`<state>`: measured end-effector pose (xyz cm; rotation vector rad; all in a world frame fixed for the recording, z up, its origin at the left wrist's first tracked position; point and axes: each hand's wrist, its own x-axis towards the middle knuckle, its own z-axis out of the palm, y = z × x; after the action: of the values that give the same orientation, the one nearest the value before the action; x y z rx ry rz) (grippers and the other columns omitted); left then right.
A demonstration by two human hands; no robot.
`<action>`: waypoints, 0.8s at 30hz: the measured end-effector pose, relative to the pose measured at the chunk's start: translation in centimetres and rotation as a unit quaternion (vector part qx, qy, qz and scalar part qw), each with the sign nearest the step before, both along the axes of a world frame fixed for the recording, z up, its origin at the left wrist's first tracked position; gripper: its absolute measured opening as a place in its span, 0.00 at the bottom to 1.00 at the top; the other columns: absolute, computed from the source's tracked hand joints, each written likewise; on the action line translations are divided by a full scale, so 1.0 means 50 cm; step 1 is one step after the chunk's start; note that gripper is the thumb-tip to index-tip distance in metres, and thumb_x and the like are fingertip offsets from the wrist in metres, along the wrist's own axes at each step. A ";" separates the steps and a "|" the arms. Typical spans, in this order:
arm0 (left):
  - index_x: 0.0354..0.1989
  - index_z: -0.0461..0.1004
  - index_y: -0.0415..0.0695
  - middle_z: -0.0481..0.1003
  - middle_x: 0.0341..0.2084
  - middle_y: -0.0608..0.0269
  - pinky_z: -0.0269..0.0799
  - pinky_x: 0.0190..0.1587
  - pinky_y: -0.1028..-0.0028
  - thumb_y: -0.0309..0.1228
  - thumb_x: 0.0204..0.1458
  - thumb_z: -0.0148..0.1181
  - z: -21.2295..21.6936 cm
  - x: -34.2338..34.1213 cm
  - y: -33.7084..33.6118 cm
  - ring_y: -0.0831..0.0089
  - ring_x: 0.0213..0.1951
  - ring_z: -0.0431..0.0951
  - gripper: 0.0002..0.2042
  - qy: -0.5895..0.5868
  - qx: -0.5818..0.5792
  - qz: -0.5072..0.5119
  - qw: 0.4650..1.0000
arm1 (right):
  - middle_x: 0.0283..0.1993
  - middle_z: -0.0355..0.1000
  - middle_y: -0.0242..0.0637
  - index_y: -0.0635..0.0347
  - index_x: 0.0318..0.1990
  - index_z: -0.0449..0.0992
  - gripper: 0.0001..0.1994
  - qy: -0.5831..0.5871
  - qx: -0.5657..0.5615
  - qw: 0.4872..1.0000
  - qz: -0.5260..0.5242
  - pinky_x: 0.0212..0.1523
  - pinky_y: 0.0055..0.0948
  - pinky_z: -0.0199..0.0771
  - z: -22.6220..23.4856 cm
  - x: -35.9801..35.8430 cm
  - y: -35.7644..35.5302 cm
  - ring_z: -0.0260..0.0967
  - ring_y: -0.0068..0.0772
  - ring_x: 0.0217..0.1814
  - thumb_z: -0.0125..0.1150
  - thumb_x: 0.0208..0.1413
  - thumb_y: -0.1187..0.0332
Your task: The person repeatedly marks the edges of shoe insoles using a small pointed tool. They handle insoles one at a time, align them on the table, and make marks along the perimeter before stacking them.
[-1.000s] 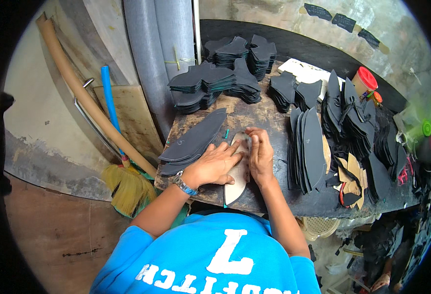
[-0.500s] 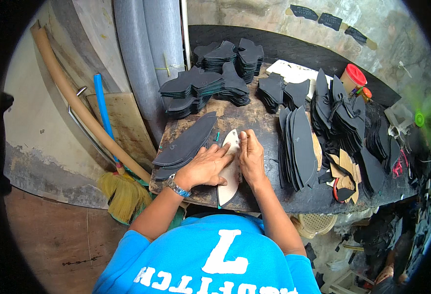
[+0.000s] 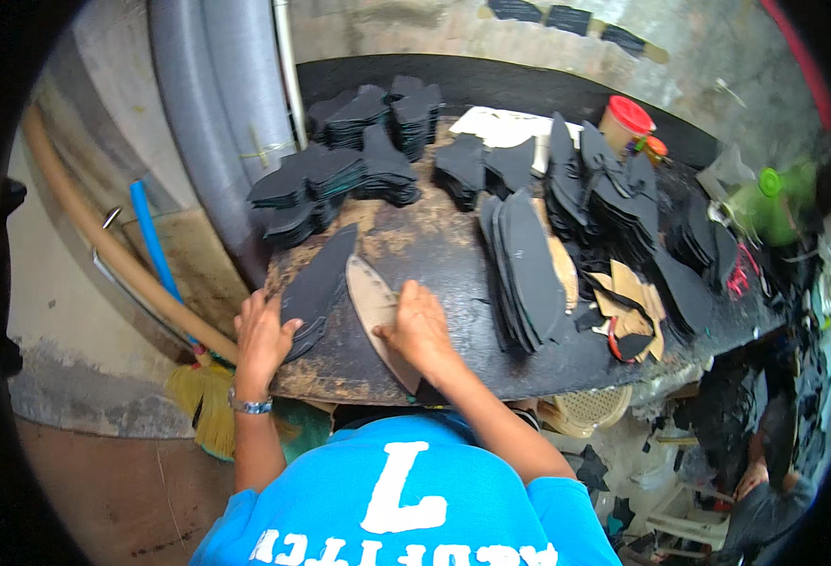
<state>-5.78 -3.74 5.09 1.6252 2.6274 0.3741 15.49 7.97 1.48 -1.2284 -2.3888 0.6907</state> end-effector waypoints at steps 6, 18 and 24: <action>0.44 0.68 0.39 0.72 0.42 0.51 0.66 0.50 0.56 0.25 0.48 0.67 0.000 -0.003 -0.005 0.51 0.48 0.72 0.16 -0.016 0.124 0.004 0.992 | 0.36 0.74 0.48 0.61 0.51 0.66 0.22 0.184 -0.064 0.978 -0.067 0.45 0.38 0.74 0.112 0.076 0.022 0.76 0.43 0.41 0.69 0.52 0.71; 0.60 0.64 0.44 0.71 0.40 0.59 0.72 0.43 0.77 0.15 0.54 0.54 -0.077 0.132 0.023 0.77 0.36 0.73 0.24 -0.517 0.220 -0.088 0.822 | 0.31 0.70 0.34 0.63 0.39 0.69 0.14 0.133 0.111 0.952 -0.252 0.36 0.27 0.70 0.101 0.321 0.216 0.67 0.26 0.32 0.69 0.49 0.74; 0.56 0.72 0.38 0.72 0.38 0.51 0.73 0.40 0.68 0.21 0.52 0.61 -0.064 0.158 0.011 0.64 0.34 0.76 0.21 -0.420 0.087 -0.123 0.895 | 0.33 0.72 0.41 0.64 0.37 0.72 0.11 0.044 0.161 0.947 -0.275 0.39 0.33 0.71 0.136 0.312 0.183 0.70 0.33 0.34 0.67 0.52 0.71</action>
<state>2.12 -3.21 1.89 1.3608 1.7582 1.0398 31.10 17.13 8.29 -1.5690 -1.8498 0.1657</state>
